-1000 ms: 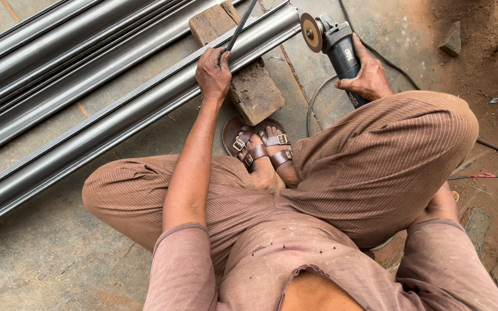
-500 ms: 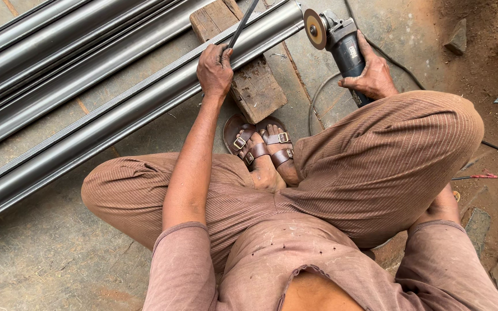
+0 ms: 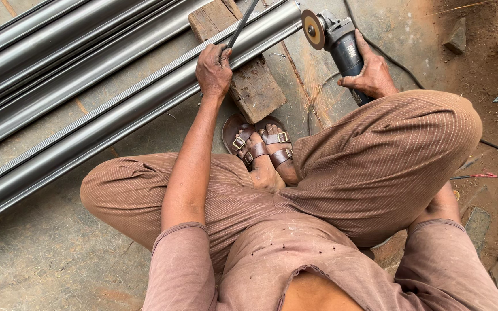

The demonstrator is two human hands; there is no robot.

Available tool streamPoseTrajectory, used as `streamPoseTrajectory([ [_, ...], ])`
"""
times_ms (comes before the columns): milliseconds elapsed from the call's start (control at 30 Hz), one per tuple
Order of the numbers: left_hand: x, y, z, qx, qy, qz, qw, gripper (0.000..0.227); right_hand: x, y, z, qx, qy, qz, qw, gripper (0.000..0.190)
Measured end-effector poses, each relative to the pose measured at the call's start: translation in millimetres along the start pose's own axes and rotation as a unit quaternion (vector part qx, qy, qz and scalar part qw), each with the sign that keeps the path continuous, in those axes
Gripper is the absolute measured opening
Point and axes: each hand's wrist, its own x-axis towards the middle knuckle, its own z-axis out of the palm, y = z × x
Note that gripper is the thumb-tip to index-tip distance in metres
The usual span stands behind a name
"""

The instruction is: The person sits on the ground and uses an angle grinder to cut several long metal pipes. They hold the pipes steady with one hand while operating the grinder with the other, creating sparks as the tool cuts through the metal.

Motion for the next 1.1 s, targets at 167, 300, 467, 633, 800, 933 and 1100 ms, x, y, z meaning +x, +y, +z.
streamPoseTrajectory([
  [167, 1, 2, -2, -0.003, -0.013, -0.013, 1.0, 0.014, 6, 2, 0, -0.012, -0.003, 0.002, 1.0, 0.132],
  [300, 1, 7, -7, -0.001, -0.008, -0.002, 1.0, 0.013, 13, 3, 0, -0.027, -0.008, -0.003, 1.0, 0.135],
  [467, 2, 10, -11, -0.006, -0.018, -0.018, 1.0, 0.014, 21, 5, 4, -0.033, -0.013, 0.013, 0.999, 0.137],
  [633, 3, 8, -9, -0.005, -0.005, -0.003, 1.0, 0.014, 26, 6, 3, -0.043, -0.018, 0.004, 0.999, 0.138],
  [800, 3, 2, -6, -0.016, -0.046, -0.046, 0.998, 0.022, 26, 11, 7, -0.03, -0.011, 0.002, 0.999, 0.138],
  [933, 7, -4, -1, 0.012, -0.078, -0.026, 0.997, 0.049, 29, 10, 6, -0.036, -0.011, -0.012, 0.999, 0.137],
  [1100, 6, -15, 2, 0.113, -0.124, 0.019, 0.986, 0.068, 26, -2, 3, -0.038, -0.007, -0.011, 0.999, 0.135],
])
